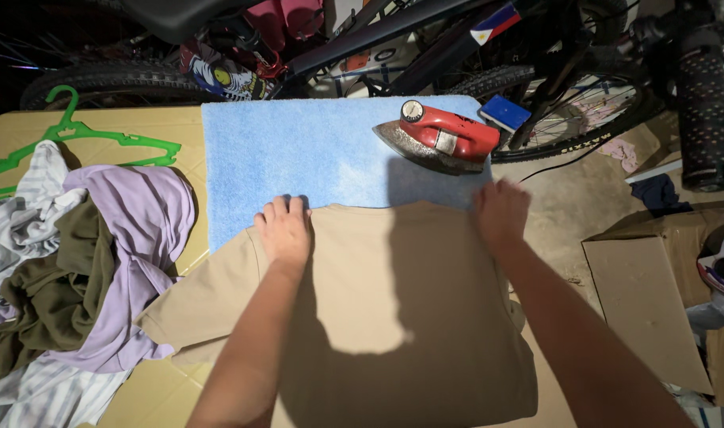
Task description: The person irons a beige t-shirt on a makeshift ironing board using a red electric iron. They smooth the fabric, flip the shirt, and iron both sides before placing it on a green hanger.
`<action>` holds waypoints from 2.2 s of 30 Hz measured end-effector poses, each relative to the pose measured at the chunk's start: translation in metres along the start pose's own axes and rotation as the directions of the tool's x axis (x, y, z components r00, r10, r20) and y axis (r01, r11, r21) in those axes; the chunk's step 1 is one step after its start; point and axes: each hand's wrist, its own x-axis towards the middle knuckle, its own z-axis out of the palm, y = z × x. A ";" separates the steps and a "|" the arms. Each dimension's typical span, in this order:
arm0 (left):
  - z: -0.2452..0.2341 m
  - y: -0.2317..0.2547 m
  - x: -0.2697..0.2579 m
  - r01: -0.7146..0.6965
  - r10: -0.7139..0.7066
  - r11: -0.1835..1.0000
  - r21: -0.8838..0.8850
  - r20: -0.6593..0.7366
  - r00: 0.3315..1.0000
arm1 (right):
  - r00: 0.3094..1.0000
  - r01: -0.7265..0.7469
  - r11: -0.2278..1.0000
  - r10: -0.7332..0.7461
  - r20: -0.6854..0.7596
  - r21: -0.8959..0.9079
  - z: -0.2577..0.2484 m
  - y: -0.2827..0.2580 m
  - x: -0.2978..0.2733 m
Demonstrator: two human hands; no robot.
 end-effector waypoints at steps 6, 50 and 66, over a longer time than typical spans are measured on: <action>-0.004 0.065 -0.073 0.104 -0.129 0.977 -0.188 -0.129 0.983 | 0.920 0.230 0.952 -0.146 -0.364 0.200 -0.054 -0.038 0.068; -0.032 0.032 -0.339 0.415 -0.388 0.909 0.051 0.468 0.794 | 0.850 -0.313 0.446 -0.263 0.457 0.839 -0.107 -0.047 -0.272; -0.065 -0.039 -0.343 0.413 -0.379 0.903 0.118 0.671 0.638 | 0.890 -0.454 0.826 0.407 0.203 0.334 -0.116 -0.075 -0.328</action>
